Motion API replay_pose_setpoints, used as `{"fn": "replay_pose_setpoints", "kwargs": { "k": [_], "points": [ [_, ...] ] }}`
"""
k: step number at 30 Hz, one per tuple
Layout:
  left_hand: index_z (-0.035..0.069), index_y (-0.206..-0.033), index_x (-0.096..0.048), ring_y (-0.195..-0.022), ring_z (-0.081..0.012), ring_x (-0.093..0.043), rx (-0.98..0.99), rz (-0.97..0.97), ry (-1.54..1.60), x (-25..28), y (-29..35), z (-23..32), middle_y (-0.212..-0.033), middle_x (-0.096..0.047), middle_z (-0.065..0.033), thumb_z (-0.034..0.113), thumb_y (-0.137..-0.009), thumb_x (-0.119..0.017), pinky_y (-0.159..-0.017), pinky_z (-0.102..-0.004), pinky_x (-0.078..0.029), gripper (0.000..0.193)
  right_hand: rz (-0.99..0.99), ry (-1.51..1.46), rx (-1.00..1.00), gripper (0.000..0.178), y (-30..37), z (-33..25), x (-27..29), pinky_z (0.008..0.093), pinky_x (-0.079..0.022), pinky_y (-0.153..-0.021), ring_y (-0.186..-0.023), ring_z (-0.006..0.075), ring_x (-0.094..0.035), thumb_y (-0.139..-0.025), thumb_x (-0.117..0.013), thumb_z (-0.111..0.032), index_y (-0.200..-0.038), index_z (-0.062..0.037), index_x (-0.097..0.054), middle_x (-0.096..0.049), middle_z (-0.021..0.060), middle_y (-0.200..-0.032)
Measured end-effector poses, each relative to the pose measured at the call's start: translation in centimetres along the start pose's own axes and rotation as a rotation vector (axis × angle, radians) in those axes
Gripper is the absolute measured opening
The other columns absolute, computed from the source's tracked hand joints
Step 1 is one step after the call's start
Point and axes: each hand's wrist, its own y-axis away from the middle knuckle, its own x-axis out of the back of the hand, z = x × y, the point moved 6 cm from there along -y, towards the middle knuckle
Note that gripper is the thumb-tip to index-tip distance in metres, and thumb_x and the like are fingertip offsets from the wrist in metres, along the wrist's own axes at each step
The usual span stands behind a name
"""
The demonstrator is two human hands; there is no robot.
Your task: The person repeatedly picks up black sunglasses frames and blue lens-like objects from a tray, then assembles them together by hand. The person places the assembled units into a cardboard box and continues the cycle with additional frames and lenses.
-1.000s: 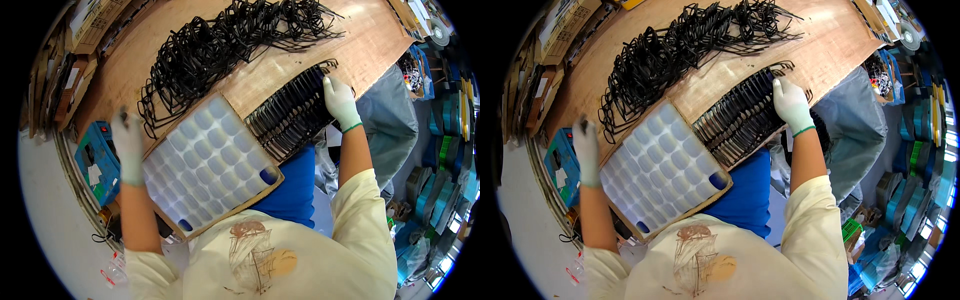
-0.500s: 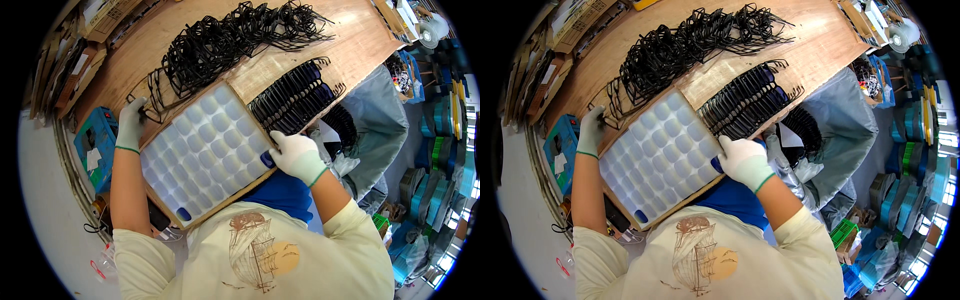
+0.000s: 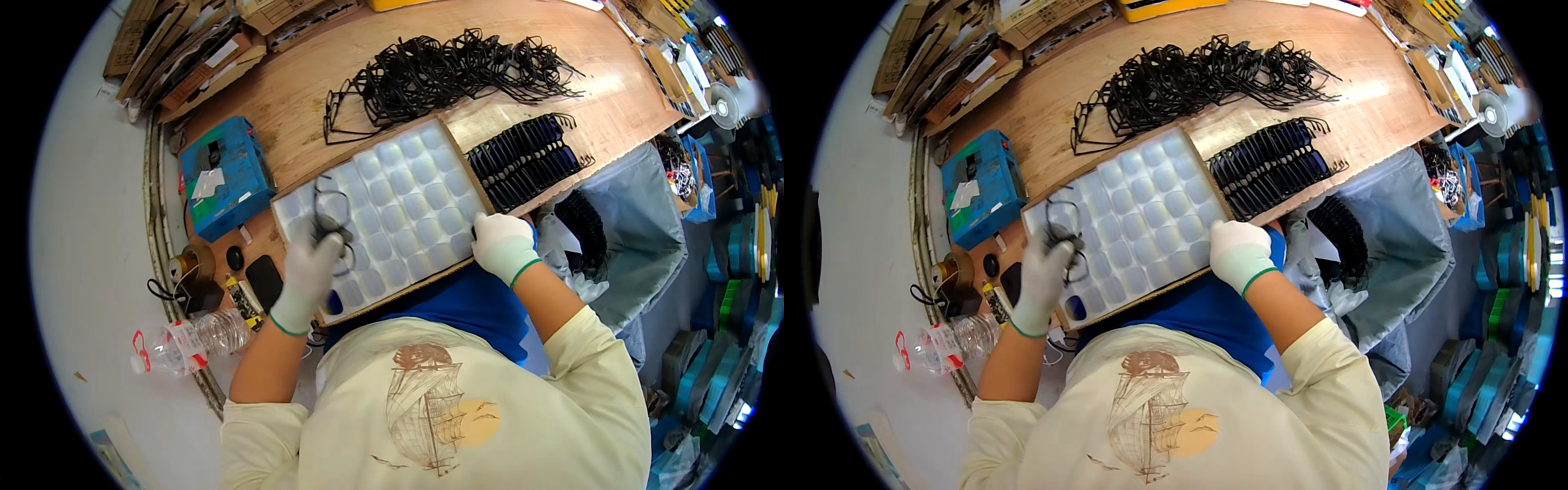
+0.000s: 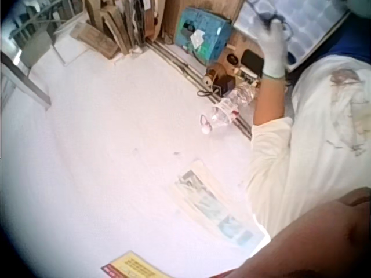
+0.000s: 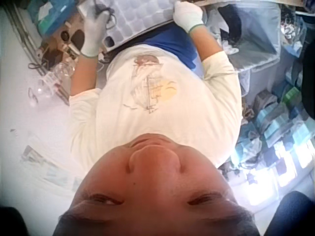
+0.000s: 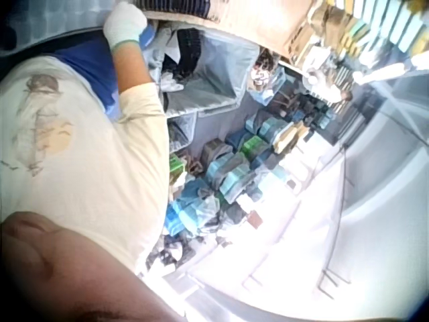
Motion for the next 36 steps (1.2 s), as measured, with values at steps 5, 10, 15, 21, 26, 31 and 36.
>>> {"fn": "replay_pose_setpoints", "kwargs": {
  "k": [5,10,15,21,26,31,36],
  "points": [
    [-0.006,-0.12,-0.054,-0.099,-0.019,-0.067,-0.067,-0.284,-0.282,-1.2,7.1,0.3,-0.107,-0.07,-0.0153,0.011,-0.099,-0.056,-0.09,-0.0339,-0.054,0.027,0.017,0.057,-0.019,0.023,0.7,-0.9,1.7,0.0437,-0.059,-0.087,-0.104,0.0344,-0.073,-0.092,-0.06,-0.012,-0.112,-0.0067,-0.069,-0.072,0.0174,-0.114],
    [-0.006,-0.122,-0.051,-0.103,-0.0219,-0.069,-0.08,-0.298,0.015,-1.3,9.6,0.4,-0.109,-0.07,-0.0183,0.018,-0.105,-0.048,-0.092,-0.0352,-0.054,0.03,0.198,0.104,-0.003,0.021,1.4,-1.2,1.5,0.044,-0.06,-0.085,-0.099,0.0353,-0.072,-0.091,-0.064,-0.012,-0.11,-0.0056,-0.068,-0.068,0.0168,-0.113],
    [-0.005,-0.119,-0.051,-0.1,-0.0203,-0.069,-0.091,-0.174,0.098,-1.6,9.2,1.1,-0.106,-0.07,-0.0169,0.015,-0.107,-0.043,-0.088,-0.0336,-0.055,0.025,0.377,-0.173,0.353,0.007,7.5,-5.7,3.8,0.0466,-0.058,-0.074,-0.087,0.038,-0.071,-0.085,-0.062,-0.007,-0.092,-0.0057,-0.061,-0.071,0.0182,-0.09],
    [-0.007,-0.119,-0.056,-0.083,-0.0266,-0.071,-0.203,-0.244,-0.246,-3.1,10.2,3.3,-0.092,-0.07,-0.0191,0.014,-0.104,-0.047,-0.078,-0.037,-0.055,0.027,0.735,-0.898,0.737,0.026,13.4,-12.5,7.8,0.0396,-0.056,-0.068,-0.079,0.0325,-0.071,-0.086,-0.073,-0.005,-0.112,-0.0003,-0.068,-0.069,0.0164,-0.093],
    [-0.003,-0.109,-0.06,-0.074,-0.0164,-0.069,-0.263,-0.159,-0.257,-2.1,10.3,2.9,-0.083,-0.072,-0.0107,0.029,-0.108,-0.048,-0.069,-0.0305,-0.053,0.034,0.414,-1.297,0.542,0.02,11.4,-12.2,5.1,0.0304,-0.054,-0.067,-0.073,0.0168,-0.066,-0.092,-0.07,-0.008,-0.111,-0.0008,-0.069,-0.068,0.0089,-0.09],
    [-0.004,-0.112,-0.061,-0.077,-0.015,-0.069,-0.208,-0.251,-0.123,-1.7,10.9,2.7,-0.086,-0.073,-0.01,0.03,-0.108,-0.05,-0.071,-0.0296,-0.053,0.036,-0.152,-1.534,0.569,0.021,9.2,-12.5,3.4,0.0283,-0.053,-0.068,-0.074,0.0103,-0.062,-0.097,-0.069,-0.016,-0.104,0.0038,-0.069,-0.068,0.0046,-0.083],
    [-0.005,-0.113,-0.062,-0.078,-0.0136,-0.067,-0.16,-0.258,0.038,-0.8,11.2,2.3,-0.083,-0.072,-0.0081,0.027,-0.105,-0.054,-0.073,-0.029,-0.052,0.033,-0.072,-1.335,0.687,0.023,9.9,-12.9,3.9,0.0288,-0.051,-0.066,-0.073,0.0111,-0.061,-0.097,-0.067,-0.017,-0.1,0.0057,-0.069,-0.068,0.0063,-0.081]
  ]
}}
